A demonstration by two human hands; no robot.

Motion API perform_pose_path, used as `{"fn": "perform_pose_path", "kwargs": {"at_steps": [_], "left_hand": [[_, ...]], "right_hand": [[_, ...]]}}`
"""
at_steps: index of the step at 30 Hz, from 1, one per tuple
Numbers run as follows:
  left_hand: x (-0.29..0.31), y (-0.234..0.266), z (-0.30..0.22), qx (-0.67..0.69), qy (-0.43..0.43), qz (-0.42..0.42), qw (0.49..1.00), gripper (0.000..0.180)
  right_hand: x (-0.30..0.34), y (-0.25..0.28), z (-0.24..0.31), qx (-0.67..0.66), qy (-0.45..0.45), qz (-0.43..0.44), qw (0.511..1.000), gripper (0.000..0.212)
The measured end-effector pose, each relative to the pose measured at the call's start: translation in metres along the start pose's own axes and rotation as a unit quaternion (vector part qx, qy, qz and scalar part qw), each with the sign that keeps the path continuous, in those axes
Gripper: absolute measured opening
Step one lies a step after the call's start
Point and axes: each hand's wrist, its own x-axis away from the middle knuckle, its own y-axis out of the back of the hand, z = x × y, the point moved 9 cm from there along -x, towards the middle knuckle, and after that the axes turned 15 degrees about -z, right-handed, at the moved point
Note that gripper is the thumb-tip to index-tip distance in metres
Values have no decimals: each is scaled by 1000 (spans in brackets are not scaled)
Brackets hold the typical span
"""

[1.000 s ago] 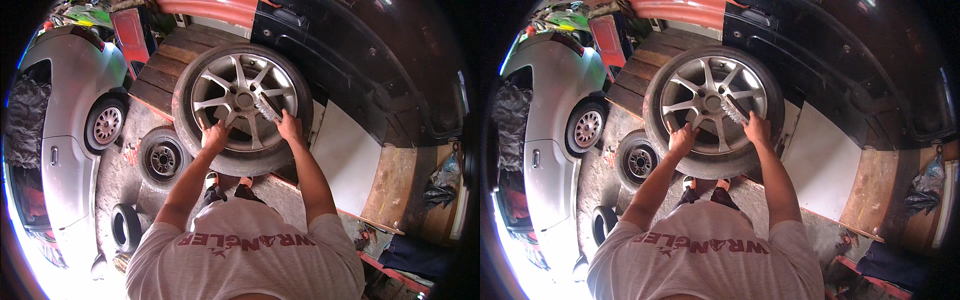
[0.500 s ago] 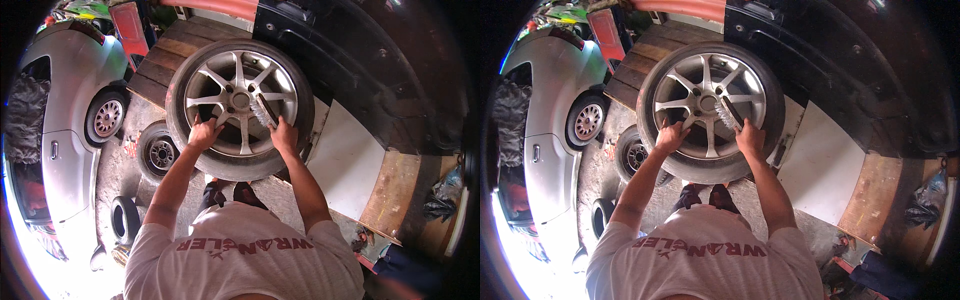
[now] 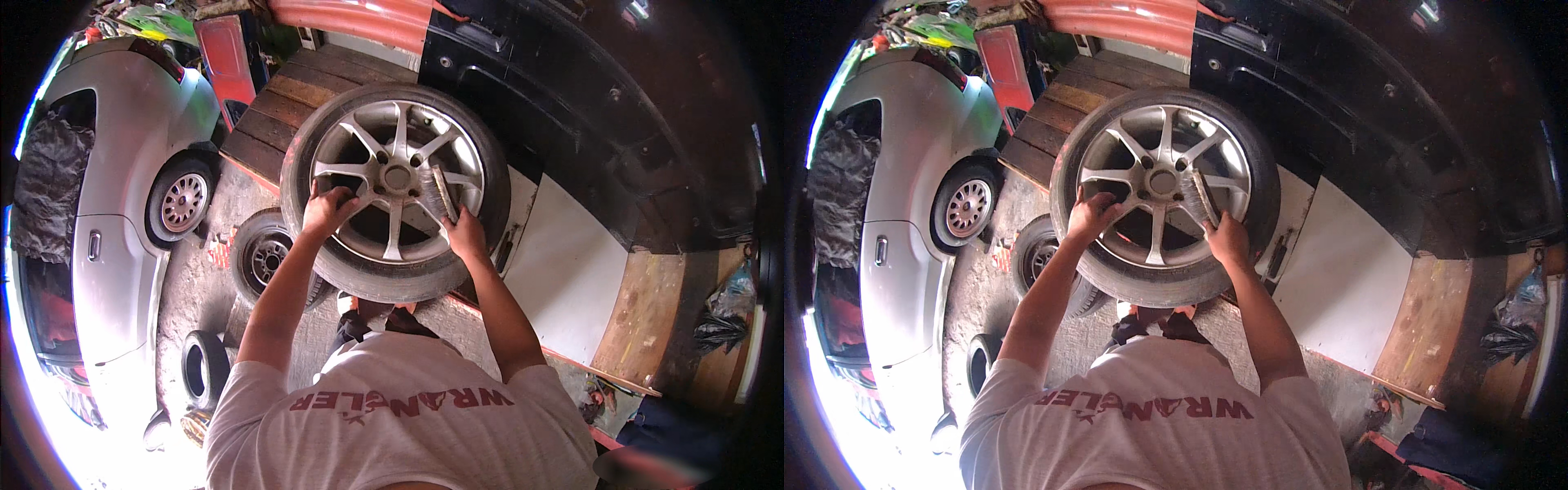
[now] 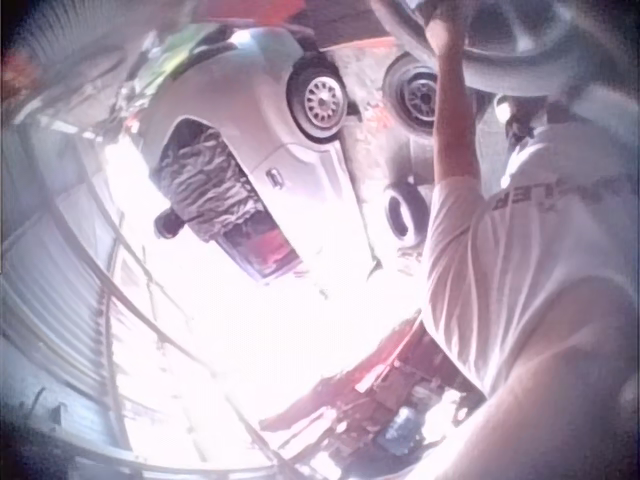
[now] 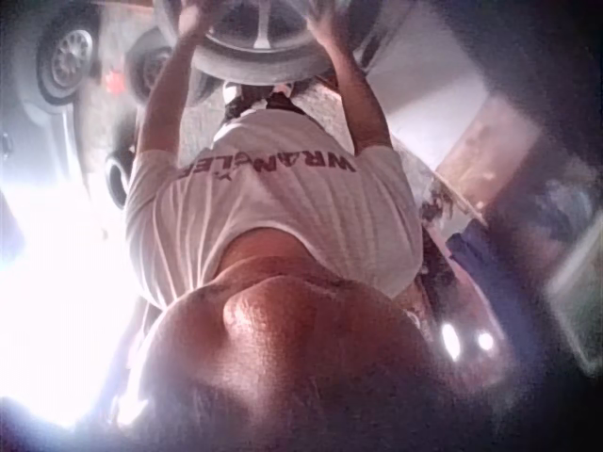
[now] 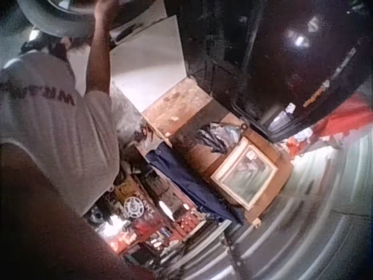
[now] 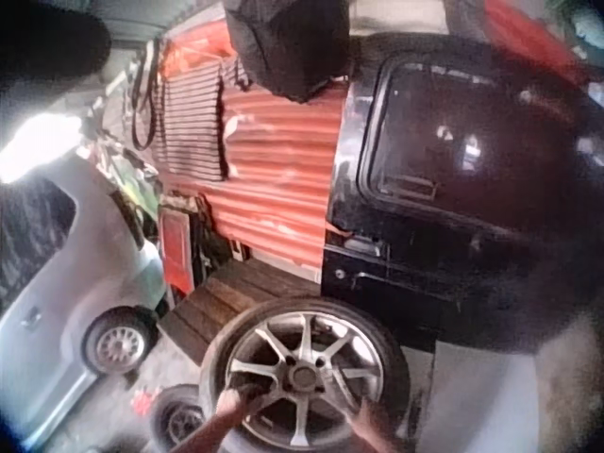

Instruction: The person scrubs a car wheel with a brush, focusing on the rim and spokes. The wheel is positioned on a wooden platform in a garage-like setting.

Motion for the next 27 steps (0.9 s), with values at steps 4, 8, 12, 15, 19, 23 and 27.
{"fn": "perform_pose_path", "kwargs": {"at_steps": [4,8,12,15,19,23,27], "left_hand": [[-26,12,33,26,-8,-97,995,39],[-55,11,41,-16,-11,-99,995,57],[-59,-10,51,-94,16,-2,995,70],[-57,-23,53,-156,-18,31,987,62],[-54,-36,55,-212,-96,35,972,58],[-62,-42,47,-249,-102,77,960,55],[-68,-31,48,-207,-107,53,971,55]], "right_hand": [[-26,19,4,-12,1,-66,998,47],[-60,25,14,-8,112,-165,980,50],[-79,5,7,-44,118,-97,987,57],[-86,-9,12,7,161,-53,986,57],[-94,-17,24,68,181,-17,981,50],[-88,-13,24,76,208,-40,974,47],[-89,-12,24,55,211,-74,973,45]]}}
